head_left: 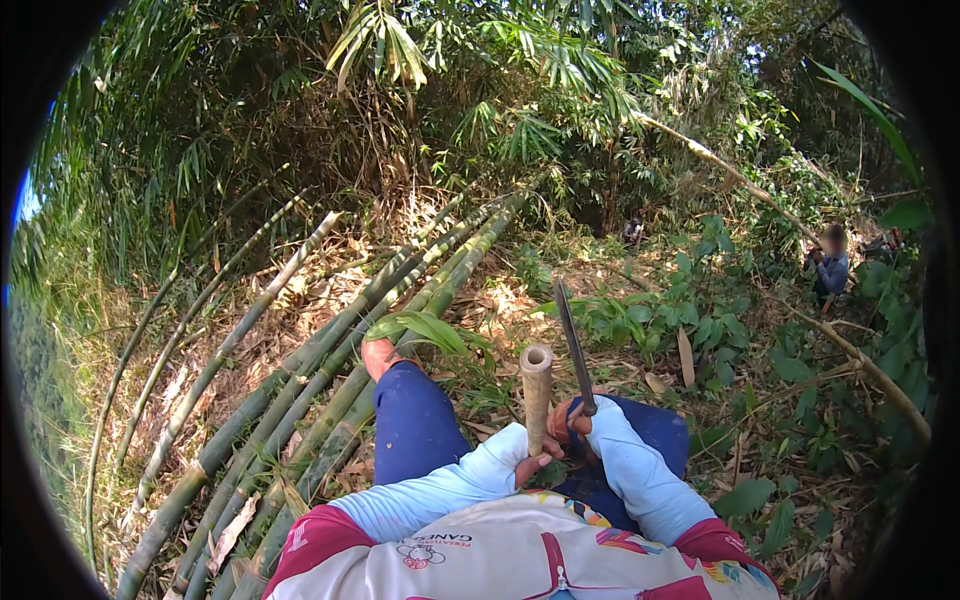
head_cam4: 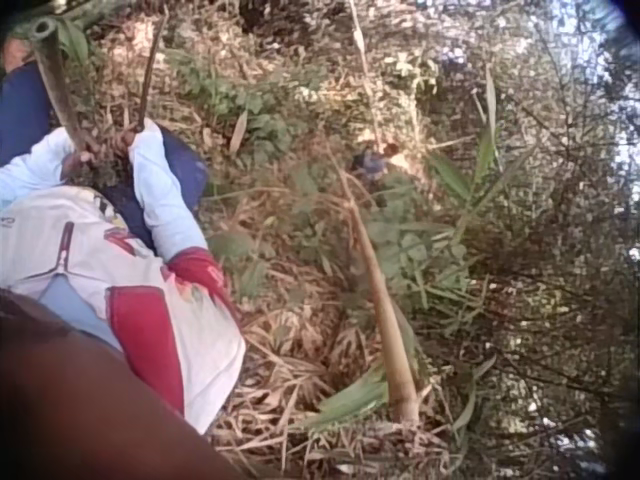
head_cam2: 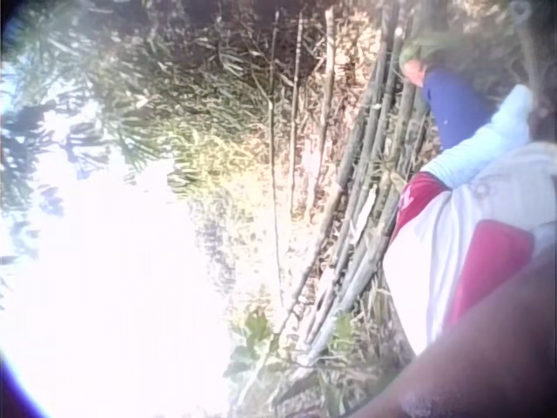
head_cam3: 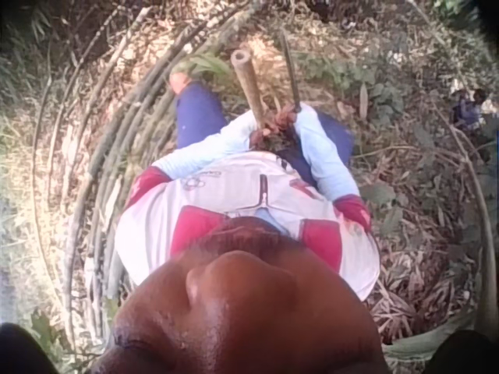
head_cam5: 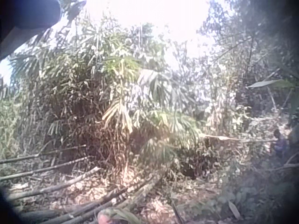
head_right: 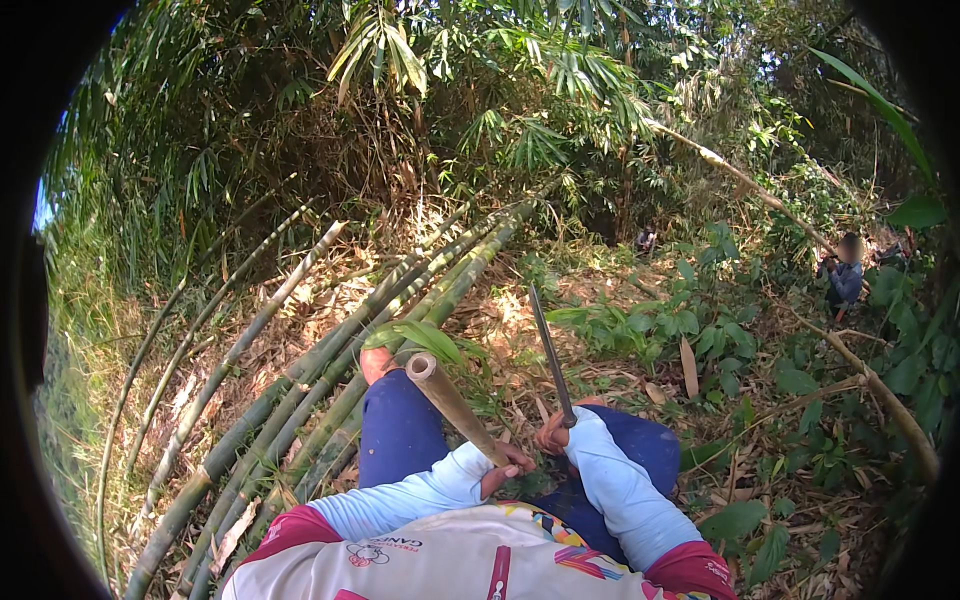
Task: The person sits on the ground in a bamboo grove and uses a machete to chop a bamboo stalk into smaller pieces. They repeatedly strike the bamboo, reposition it, and gather the cut sections.
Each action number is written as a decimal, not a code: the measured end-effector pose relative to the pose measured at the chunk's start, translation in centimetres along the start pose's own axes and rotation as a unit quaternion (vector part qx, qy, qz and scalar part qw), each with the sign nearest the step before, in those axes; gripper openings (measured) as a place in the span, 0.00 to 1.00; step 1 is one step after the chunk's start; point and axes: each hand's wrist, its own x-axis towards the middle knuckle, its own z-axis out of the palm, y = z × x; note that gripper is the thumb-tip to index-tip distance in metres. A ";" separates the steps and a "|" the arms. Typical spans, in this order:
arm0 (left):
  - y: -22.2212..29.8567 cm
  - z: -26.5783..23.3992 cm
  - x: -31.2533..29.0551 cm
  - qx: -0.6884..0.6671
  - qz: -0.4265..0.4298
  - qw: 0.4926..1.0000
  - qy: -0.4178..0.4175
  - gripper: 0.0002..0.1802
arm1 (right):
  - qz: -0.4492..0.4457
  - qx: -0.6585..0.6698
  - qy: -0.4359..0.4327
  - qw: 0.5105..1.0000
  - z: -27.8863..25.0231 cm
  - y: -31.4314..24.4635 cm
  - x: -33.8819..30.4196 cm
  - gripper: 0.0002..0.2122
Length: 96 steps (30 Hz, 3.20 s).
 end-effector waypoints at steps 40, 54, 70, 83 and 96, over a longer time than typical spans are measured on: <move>20.0 -0.9 2.2 -0.068 0.292 0.909 0.289 0.26 | -0.017 0.016 -0.008 1.000 -0.3 2.7 1.0 0.04; 21.4 -2.0 2.2 0.124 0.447 0.866 0.188 0.22 | -0.020 -0.060 0.100 0.993 0.7 1.6 -0.1 0.06; 20.9 -2.2 1.7 0.070 0.414 0.892 0.166 0.24 | -0.023 -0.088 0.135 0.987 0.9 1.5 -0.4 0.08; 20.3 -2.1 1.7 -0.014 0.416 0.897 0.149 0.22 | -0.040 -0.074 0.121 0.989 1.0 1.6 -0.4 0.07; 19.9 -2.2 2.3 0.028 0.436 0.879 0.189 0.24 | -0.055 -0.053 0.110 0.991 1.2 1.9 -0.2 0.07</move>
